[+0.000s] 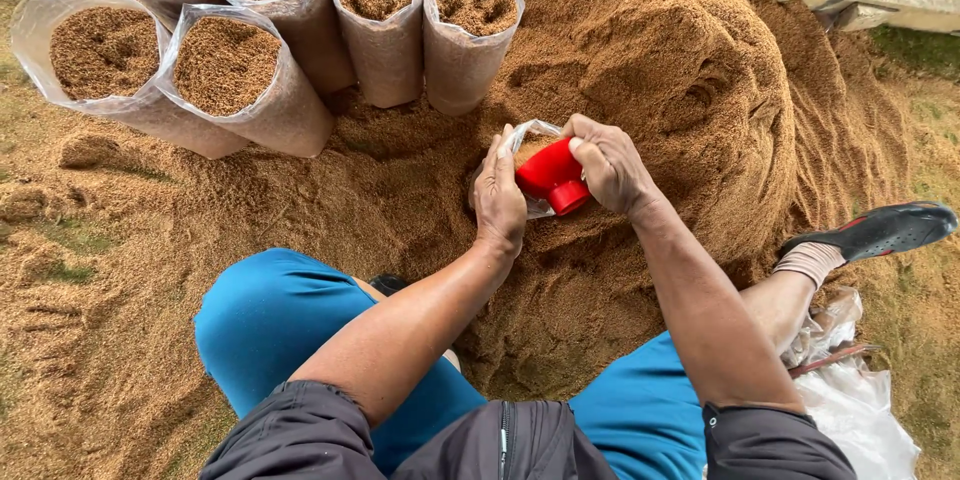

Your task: Filling plastic bags with granular material using a scoop and packing it down by hand.

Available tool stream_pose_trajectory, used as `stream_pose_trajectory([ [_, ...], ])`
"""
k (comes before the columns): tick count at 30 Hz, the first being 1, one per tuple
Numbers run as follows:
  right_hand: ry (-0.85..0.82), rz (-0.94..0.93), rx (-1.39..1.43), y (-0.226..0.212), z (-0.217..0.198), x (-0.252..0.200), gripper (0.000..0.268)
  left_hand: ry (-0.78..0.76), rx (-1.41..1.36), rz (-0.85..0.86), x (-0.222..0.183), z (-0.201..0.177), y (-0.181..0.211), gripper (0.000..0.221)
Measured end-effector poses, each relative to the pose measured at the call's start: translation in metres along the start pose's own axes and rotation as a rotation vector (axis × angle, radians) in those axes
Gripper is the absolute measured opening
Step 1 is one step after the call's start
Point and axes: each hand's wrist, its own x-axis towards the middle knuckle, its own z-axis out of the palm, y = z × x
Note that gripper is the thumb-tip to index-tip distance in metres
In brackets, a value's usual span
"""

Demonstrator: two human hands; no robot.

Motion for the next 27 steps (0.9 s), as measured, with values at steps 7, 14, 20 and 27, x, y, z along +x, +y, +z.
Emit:
stream_pose_trajectory([
  [7,0.17,0.219,0.329,0.011,0.018,-0.003,0.029,0.027,-0.002,0.015,0.009,0.0,-0.018,0.052],
  [14,0.484,0.416,0.929,-0.042,0.023,-0.038,0.021,0.056,0.005,0.017,0.009,0.003,-0.014,0.052],
  [20,0.865,0.362,1.013,-0.029,0.02,-0.084,0.025,0.097,0.026,-0.048,0.012,0.004,-0.023,0.052],
  [27,0.684,0.354,0.074,0.128,0.081,-0.124,0.029,0.054,-0.01,0.042,0.006,0.0,-0.008,0.052],
])
